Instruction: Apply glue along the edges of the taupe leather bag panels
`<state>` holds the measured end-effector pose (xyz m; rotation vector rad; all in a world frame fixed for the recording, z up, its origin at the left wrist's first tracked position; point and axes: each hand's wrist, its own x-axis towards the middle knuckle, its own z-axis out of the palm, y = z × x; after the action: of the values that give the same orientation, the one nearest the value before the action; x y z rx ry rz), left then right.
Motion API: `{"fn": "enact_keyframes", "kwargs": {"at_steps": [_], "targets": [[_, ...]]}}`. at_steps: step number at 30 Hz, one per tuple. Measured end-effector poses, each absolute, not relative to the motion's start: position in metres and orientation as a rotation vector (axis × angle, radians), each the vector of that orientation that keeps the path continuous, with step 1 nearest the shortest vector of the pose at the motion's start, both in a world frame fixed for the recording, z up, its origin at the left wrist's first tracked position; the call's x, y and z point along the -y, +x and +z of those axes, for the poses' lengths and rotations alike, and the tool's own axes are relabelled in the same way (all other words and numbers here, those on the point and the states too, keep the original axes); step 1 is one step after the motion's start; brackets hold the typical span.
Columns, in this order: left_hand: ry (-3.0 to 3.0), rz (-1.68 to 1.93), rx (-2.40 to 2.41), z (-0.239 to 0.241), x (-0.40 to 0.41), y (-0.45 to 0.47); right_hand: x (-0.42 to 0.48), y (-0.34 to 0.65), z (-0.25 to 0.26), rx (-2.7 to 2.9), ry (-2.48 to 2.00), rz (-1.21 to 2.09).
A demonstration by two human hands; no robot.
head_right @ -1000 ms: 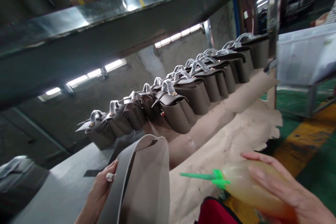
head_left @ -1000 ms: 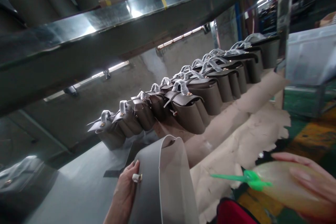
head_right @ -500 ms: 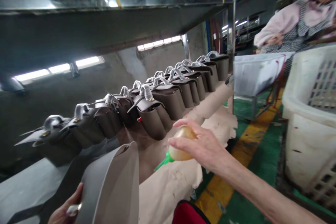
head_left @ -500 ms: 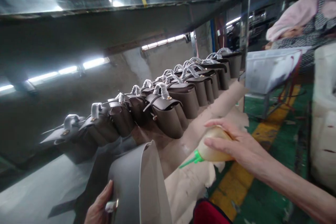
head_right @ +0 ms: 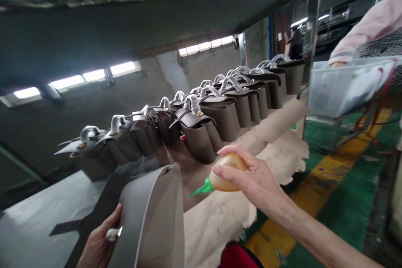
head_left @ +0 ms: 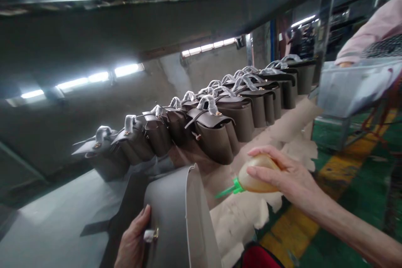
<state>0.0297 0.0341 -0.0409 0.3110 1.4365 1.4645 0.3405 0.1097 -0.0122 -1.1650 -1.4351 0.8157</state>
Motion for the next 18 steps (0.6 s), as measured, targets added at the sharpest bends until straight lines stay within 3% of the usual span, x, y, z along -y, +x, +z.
{"fn": "enact_keyframes", "kwargs": {"at_steps": [18], "targets": [[0.279, 1.567, -1.546, -0.037, -0.031, 0.041, -0.132, 0.304, -0.049, 1.333, -1.096, 0.648]]}}
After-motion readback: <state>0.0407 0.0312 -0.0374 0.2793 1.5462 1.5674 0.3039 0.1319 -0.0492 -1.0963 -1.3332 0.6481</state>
